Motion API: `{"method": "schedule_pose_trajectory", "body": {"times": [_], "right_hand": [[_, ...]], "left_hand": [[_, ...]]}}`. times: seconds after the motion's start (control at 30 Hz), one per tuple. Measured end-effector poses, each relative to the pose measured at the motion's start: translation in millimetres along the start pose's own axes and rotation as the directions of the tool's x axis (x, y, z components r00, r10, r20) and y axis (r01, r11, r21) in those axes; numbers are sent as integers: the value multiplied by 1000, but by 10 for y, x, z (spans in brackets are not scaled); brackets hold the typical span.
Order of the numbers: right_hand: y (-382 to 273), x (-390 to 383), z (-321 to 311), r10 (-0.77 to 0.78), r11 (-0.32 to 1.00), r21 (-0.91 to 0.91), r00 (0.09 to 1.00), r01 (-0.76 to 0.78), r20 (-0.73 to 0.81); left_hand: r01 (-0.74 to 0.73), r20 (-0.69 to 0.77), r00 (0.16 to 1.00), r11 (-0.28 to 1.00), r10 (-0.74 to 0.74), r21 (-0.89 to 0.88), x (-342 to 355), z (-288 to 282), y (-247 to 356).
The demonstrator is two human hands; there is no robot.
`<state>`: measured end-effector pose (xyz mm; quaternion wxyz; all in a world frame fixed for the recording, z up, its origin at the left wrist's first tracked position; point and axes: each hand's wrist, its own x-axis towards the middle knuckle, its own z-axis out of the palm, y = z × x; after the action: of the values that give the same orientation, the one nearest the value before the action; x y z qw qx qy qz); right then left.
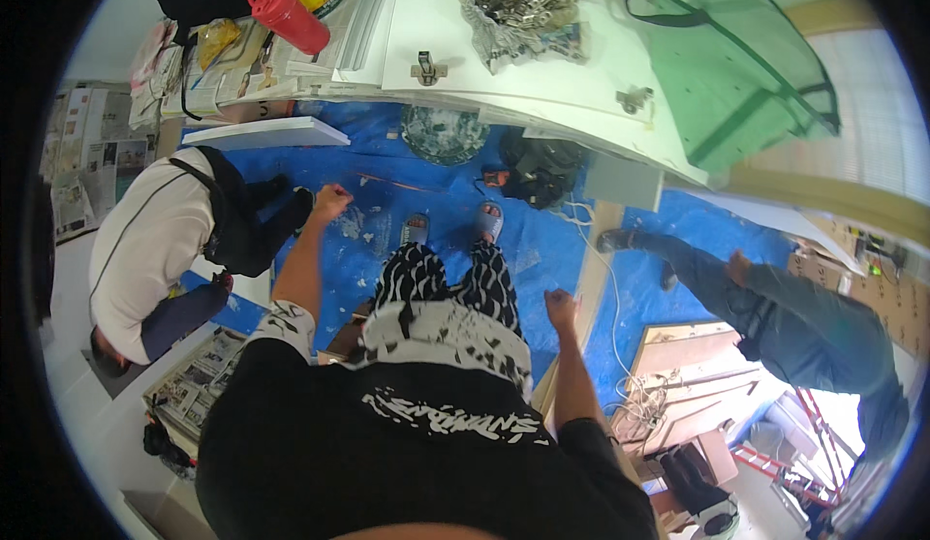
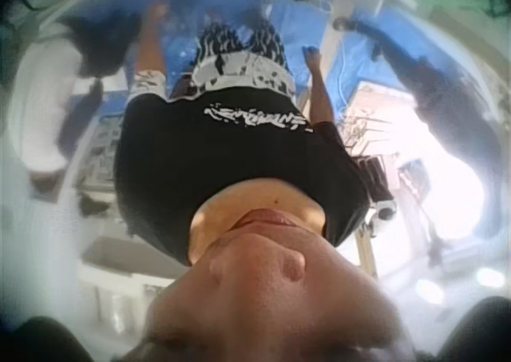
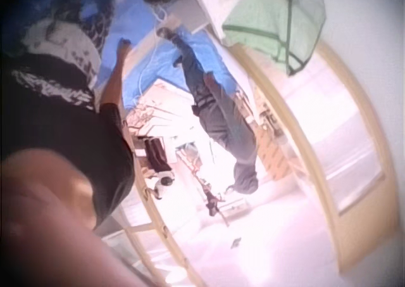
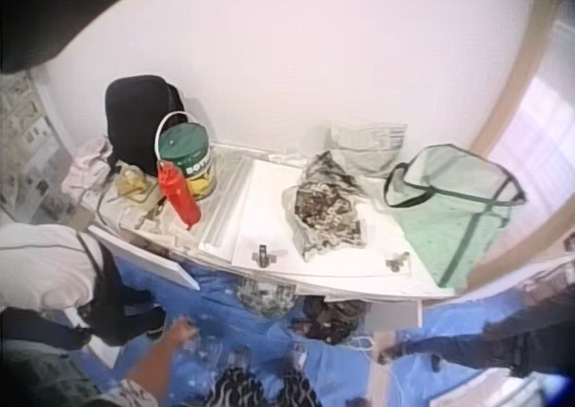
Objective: The person wipes the interior surfaces and edges of white cabinet shelves with a cloth, then cleans the rim of a bucket and wipes a metal bracket.
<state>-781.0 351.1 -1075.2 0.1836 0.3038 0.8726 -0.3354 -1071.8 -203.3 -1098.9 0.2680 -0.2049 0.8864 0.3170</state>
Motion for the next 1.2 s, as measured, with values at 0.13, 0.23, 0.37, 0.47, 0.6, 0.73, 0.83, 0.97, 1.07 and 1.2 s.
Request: {"method": "schedule_pose_trajectory", "body": {"times": [0.13,0.23,0.37,0.47,0.6,0.73,0.83,0.97,1.07,1.2], "right_hand": [[-197,955,-70,-177,968,-154,975,197,136],[-731,1454,67,-248,963,-41,937,265,246],[-687,1687,592,-285,953,0,901,302,328],[-491,1719,1024,-302,932,-24,814,361,495],[-30,1555,1077,-114,955,-163,816,246,566],[244,1532,876,6,943,-268,798,195,602],[239,1631,762,15,918,-328,809,221,588],[-75,1949,872,-99,877,-321,788,358,608],[-456,2119,1019,-277,862,-219,787,458,552],[-1010,2405,1377,-313,852,-203,780,483,542]], "left_hand": [[67,33,997,995,-64,-81,379,719,-215],[75,31,997,993,-72,-92,744,1472,-481],[358,197,931,655,-308,-666,1283,2363,144],[255,-80,934,807,-348,-532,1812,2885,-149],[236,-298,841,801,-452,-550,2106,3085,326],[314,-141,874,761,-466,-567,2147,3001,548],[344,-109,872,756,-477,-556,2112,2965,678],[302,-137,895,805,-423,-511,2124,2900,548],[310,-114,885,754,-452,-579,2073,2856,696],[277,-189,874,780,-447,-561,2035,2930,568]]}}
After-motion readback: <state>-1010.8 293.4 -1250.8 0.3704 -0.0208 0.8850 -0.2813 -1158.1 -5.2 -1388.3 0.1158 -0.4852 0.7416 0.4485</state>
